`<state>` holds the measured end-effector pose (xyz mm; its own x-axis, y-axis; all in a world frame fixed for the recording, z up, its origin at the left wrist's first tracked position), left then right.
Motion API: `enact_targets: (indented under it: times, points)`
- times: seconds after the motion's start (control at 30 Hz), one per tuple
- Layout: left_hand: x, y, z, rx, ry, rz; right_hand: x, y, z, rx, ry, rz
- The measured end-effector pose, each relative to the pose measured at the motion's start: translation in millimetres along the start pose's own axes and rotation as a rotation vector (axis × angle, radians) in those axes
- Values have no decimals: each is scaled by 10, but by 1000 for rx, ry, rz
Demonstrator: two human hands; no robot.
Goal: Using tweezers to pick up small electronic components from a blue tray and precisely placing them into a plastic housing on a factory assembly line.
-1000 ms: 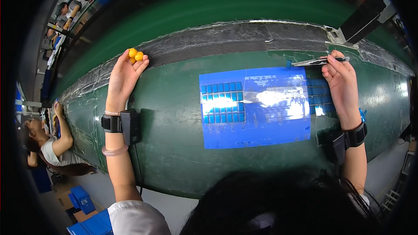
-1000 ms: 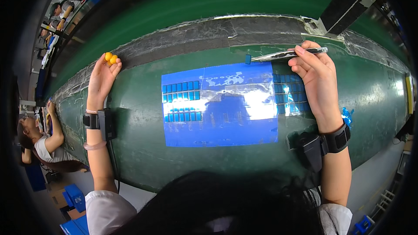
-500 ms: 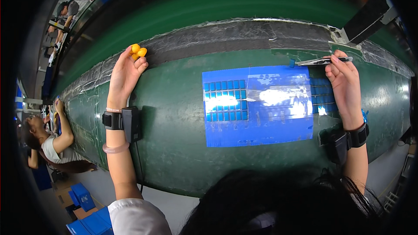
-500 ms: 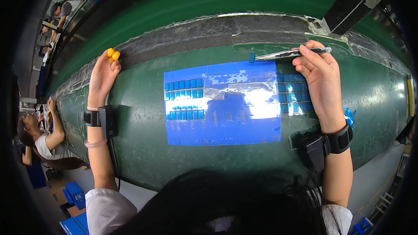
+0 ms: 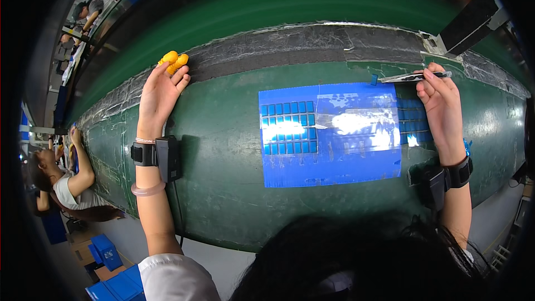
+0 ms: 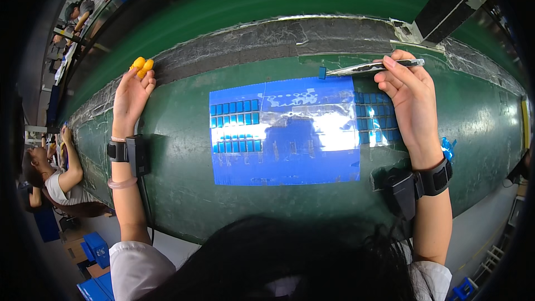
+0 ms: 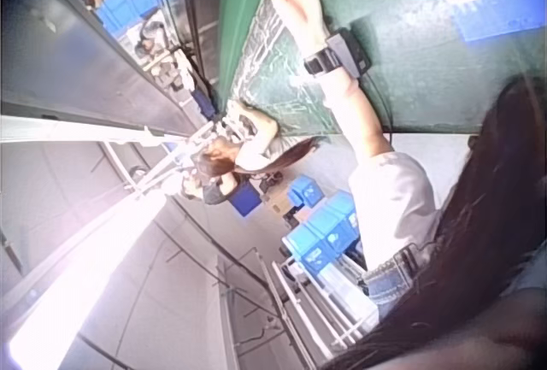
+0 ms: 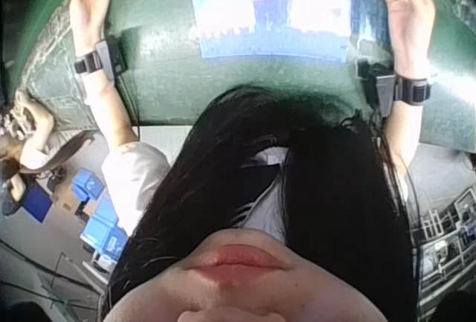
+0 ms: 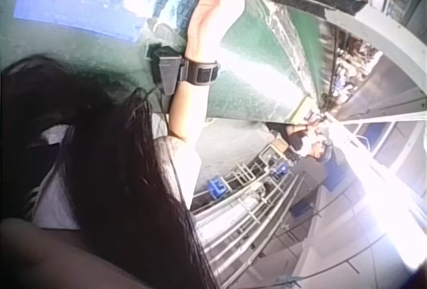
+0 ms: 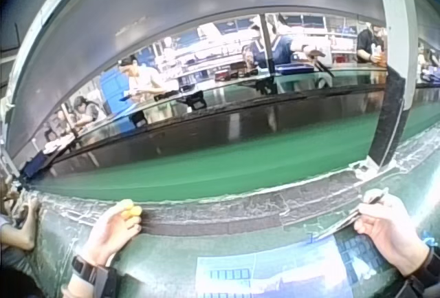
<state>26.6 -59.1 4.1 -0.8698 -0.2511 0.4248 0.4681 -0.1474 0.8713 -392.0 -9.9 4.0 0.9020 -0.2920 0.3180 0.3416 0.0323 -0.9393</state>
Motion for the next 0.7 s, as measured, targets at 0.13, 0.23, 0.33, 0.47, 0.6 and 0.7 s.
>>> enact_targets:
  times: [0.13,0.23,0.33,0.47,0.6,0.7]
  points:
    - [-12,25,-7,5,-191,13,-2,-6,6,0,3,2]
    - [9,59,36,59,-264,-31,0,-8,8,-1,5,2]
    - [159,73,133,118,-258,-107,0,-11,8,-5,7,4]
    - [256,74,241,33,-411,-80,5,-11,8,-8,7,12]
    - [242,54,253,-9,-473,-109,1,-17,13,-5,19,14]
    - [237,42,251,-24,-520,-141,2,-8,7,-3,14,11]
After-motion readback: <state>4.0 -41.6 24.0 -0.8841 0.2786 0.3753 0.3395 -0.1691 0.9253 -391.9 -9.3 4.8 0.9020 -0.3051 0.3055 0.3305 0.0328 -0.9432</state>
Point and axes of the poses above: each hand's wrist, its own z-axis away from the middle knuckle, its own x-axis out of the palm, y = z × x, the point moved 2 cm from there along -z, towards the middle knuckle, and after that the axes turned 11 degrees about y, right-handed, at the moved point
